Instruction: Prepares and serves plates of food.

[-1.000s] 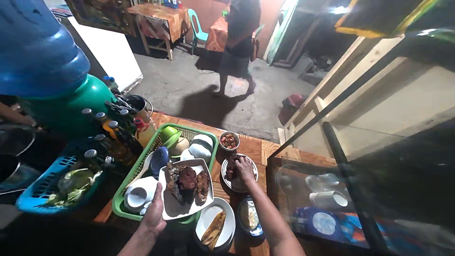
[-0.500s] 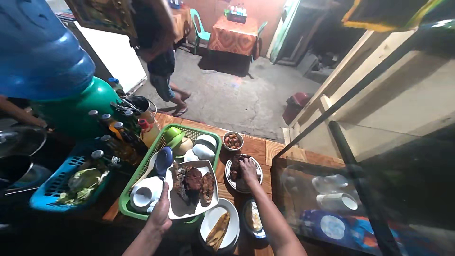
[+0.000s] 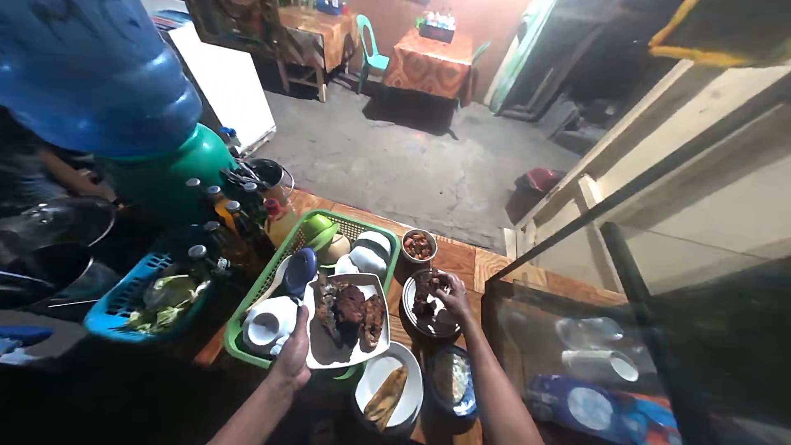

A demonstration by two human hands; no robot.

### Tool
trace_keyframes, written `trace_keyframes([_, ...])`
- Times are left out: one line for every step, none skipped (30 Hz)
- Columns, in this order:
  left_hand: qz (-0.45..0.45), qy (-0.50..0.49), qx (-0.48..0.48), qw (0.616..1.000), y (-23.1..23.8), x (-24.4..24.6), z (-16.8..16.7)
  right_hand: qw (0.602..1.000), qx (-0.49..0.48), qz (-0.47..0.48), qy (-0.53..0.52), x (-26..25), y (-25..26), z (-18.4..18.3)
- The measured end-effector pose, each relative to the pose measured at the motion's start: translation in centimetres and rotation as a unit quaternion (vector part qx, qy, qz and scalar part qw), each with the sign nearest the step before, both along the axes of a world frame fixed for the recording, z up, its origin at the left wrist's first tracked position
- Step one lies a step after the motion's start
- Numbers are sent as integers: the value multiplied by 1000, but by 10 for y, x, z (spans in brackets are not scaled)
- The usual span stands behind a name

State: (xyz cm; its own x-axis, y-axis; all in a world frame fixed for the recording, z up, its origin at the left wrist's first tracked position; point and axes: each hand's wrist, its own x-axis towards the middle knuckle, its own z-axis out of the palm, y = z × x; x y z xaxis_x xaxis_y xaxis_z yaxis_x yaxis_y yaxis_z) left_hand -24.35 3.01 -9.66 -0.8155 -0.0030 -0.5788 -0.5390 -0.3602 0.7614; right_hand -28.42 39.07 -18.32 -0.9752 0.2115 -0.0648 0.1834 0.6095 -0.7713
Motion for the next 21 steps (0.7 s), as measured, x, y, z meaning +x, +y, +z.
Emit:
trace_keyframes([1,4,-1,1000,0,-1,-1,998,-62,-9,22,-3,0,2])
trace_keyframes([1,4,1,1000,0,-1,-1,992,-115,-17,42,-3,-3,8])
trace_keyframes([1,3,6,1000,1,-2,-2,985,-160,-14,54,-3,-8,19])
trace_keyframes([-1,3,12,1000,2,-4,-2,979,-191,2,63,-2,-16,35])
trace_keyframes([-2,2,16,1000,2,-5,-2,976,-203,37,74,-1,-26,54])
trace_keyframes([0,-1,18,1000,4,-6,-1,974,-196,82,83,0,-36,71])
trace_keyframes([2,-5,18,1000,5,-6,-1,972,-172,134,91,1,-49,88])
trace_keyframes([4,-7,15,1000,8,-7,1,969,-133,183,98,2,-65,104])
trace_keyframes([2,-7,11,1000,10,-7,2,968,-81,218,100,5,-84,121])
trace_keyframes([0,-6,7,1000,13,-7,4,967,-27,235,97,10,-108,137])
trace_keyframes([-3,0,8,1000,16,-6,4,967,21,240,89,16,-134,151])
trace_keyframes([-11,13,19,1000,18,-5,2,966,60,239,82,22,-158,158])
trace_keyframes([-23,36,43,998,19,-3,-2,965,85,238,68,27,-179,162])
trace_keyframes([-31,56,82,995,20,-2,-8,964,115,234,45,30,-196,161])
trace_keyframes([-33,67,109,991,22,-1,-12,963,148,222,40,32,-211,156])
trace_keyframes([-26,67,117,991,24,-1,-15,961,176,204,58,32,-222,146])
trace_keyframes([-26,68,113,991,24,-1,-17,960,193,191,76,33,-230,138])
trace_keyframes([-29,72,108,991,24,-1,-17,959,196,184,93,33,-234,132])
trace_keyframes([-28,74,103,992,23,-1,-16,960,183,185,99,34,-233,131])
trace_keyframes([-18,70,92,993,23,-1,-15,965,153,193,92,34,-228,133])
trace_keyframes([-12,64,73,995,22,-1,-11,970,115,199,81,32,-217,137])
